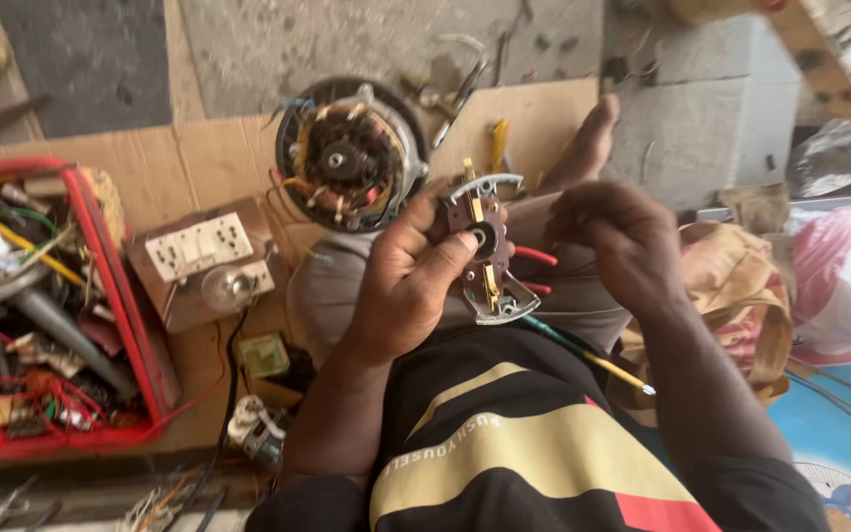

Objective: The person sits on the floor and repairs an electrical component, likely a fan capacitor or switch assembly. They use a screwdriver to adjust internal parts and pliers to strip and connect wires to the component.

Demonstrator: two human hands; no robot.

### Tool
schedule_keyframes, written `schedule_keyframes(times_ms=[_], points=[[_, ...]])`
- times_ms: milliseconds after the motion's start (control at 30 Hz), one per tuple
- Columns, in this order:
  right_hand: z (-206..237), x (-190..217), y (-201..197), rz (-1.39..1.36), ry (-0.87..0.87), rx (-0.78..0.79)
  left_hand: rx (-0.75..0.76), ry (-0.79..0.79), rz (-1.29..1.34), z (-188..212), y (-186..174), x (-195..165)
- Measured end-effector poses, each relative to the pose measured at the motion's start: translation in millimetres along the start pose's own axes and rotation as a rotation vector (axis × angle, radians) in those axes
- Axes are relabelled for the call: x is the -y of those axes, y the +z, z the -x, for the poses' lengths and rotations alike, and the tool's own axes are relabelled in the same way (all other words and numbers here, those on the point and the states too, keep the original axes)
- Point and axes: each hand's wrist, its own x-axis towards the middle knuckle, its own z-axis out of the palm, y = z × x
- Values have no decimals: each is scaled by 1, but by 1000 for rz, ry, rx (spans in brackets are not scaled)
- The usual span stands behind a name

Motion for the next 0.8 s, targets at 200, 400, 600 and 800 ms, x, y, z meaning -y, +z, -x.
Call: schedule_keyframes(times_ms=[200, 400, 600, 800], points=[[-12, -25, 41, 440, -178, 184, -67, 90, -49, 7, 23, -31], [-109, -39, 35, 749, -258, 43, -100, 98, -43, 12, 22, -27], [-182, -29, 66, 869, 492, 50, -154, -45, -105, 1, 13, -4], [-191, -31, 78, 794, 399, -88, -177, -119, -7, -30, 14, 32]])
